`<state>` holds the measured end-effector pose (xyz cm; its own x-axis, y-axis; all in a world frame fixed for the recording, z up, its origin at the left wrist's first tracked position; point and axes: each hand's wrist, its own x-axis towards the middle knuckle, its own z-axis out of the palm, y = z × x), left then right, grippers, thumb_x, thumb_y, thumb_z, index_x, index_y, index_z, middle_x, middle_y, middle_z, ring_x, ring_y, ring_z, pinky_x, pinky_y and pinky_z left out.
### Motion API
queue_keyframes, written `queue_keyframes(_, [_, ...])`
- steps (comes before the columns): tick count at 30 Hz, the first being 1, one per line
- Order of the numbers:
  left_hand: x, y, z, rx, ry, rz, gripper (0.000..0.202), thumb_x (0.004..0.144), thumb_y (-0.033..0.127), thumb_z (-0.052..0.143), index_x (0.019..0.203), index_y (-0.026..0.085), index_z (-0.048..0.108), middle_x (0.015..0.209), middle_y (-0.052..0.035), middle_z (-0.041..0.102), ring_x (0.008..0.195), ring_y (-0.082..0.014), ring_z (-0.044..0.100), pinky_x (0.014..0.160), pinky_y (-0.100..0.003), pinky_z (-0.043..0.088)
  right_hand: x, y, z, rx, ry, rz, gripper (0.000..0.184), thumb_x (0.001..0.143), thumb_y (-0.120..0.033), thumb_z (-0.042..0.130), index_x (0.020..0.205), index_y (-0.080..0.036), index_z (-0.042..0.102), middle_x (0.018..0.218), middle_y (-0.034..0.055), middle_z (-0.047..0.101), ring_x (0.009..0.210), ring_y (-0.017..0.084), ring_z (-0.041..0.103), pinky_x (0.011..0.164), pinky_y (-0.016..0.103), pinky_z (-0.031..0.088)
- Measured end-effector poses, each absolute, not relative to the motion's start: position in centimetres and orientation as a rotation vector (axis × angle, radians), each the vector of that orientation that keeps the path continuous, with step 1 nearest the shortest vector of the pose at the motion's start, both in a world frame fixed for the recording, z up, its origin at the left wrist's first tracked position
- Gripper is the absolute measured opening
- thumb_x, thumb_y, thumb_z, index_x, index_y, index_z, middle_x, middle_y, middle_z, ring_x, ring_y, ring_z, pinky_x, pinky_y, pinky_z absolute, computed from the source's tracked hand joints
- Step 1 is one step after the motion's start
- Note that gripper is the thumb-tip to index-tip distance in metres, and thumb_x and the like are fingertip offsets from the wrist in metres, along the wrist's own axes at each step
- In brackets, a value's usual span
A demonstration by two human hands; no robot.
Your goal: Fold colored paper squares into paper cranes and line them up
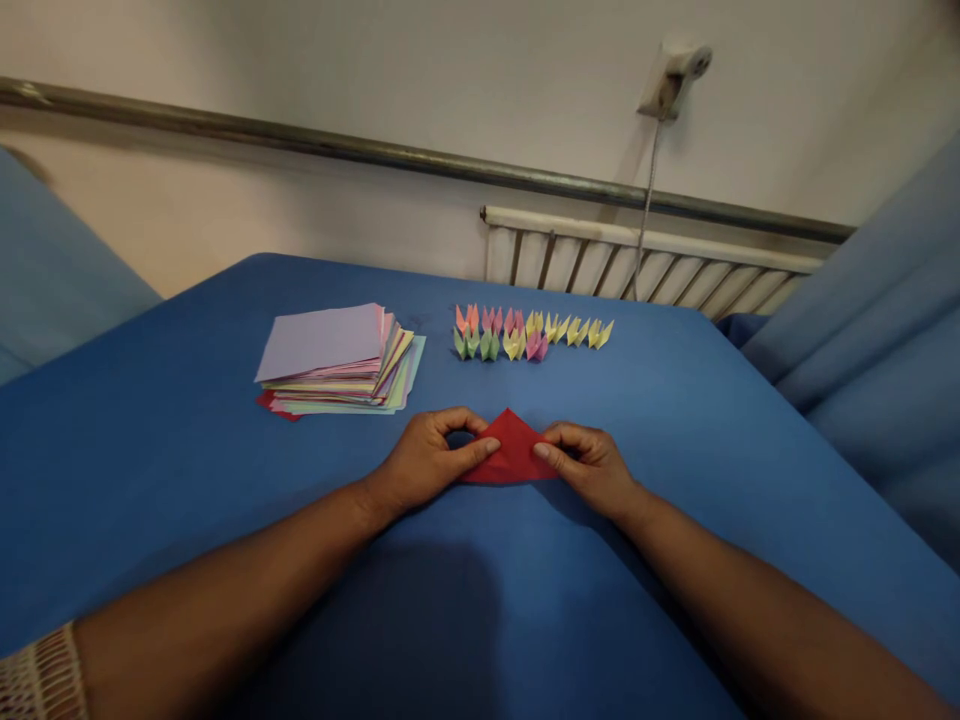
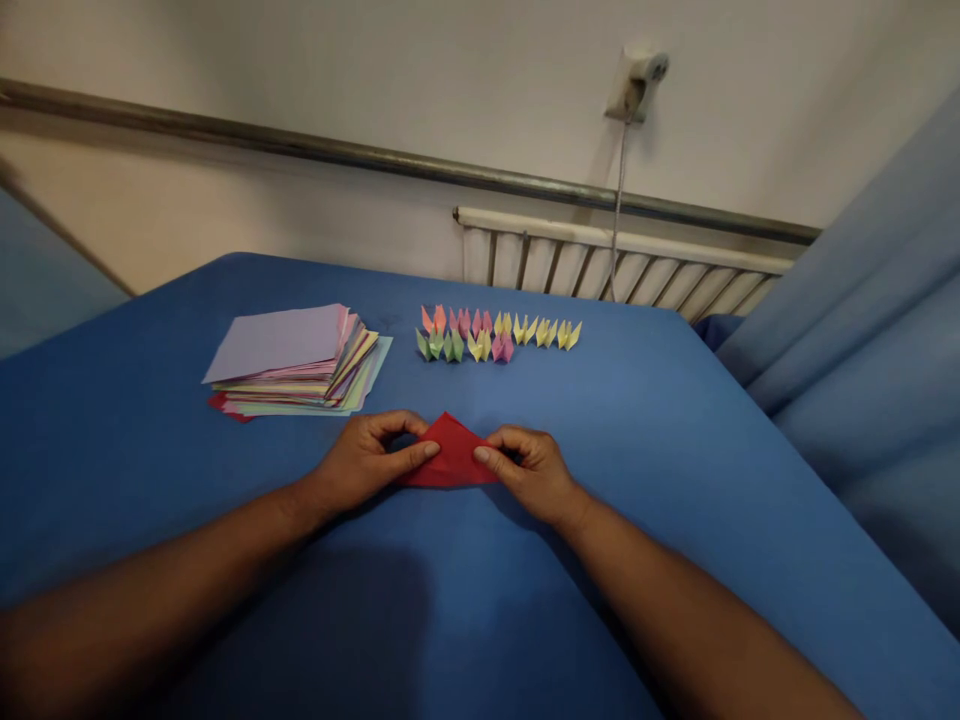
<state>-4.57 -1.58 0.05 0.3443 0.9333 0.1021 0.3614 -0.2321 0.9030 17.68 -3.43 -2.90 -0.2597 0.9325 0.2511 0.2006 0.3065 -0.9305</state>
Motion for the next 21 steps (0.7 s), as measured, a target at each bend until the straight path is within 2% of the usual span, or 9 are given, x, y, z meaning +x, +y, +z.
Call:
queue_keyframes(15, [-4.36,-1.85,0.58,1.723,1.089,0.866,0.021,0.079,0.035,0.064,0.083,0.015,0.069,0.077,-0.0007,0.067,0.07,-0.0125,0.057,0.066,-0.023,0.045,17.74,-3.51,-2.72,-1.077,-1.691,0.997,0.025,0.085,-0.034,0.059,0.066,-0.018,0.06,0.06,-0.0023,0.051,0.058,0.011,0.043,0.057,0.025,0.035])
queue_keyframes(21, [-4.4,-1.72,0.31,1.717,1.103,0.838,0.021,0.079,0.035,0.064,0.079,0.015,0.069,0.073,-0.0005,0.066,0.066,-0.0116,0.055,0.064,-0.022,0.044,17.71,-3.5,-2.89,-1.085,-1.656,1.043,0.027,0.083,-0.036,0.061,0.063,-0.018,0.058,0.057,-0.0038,0.047,0.055,0.009,0.039,0.054,0.024,0.032])
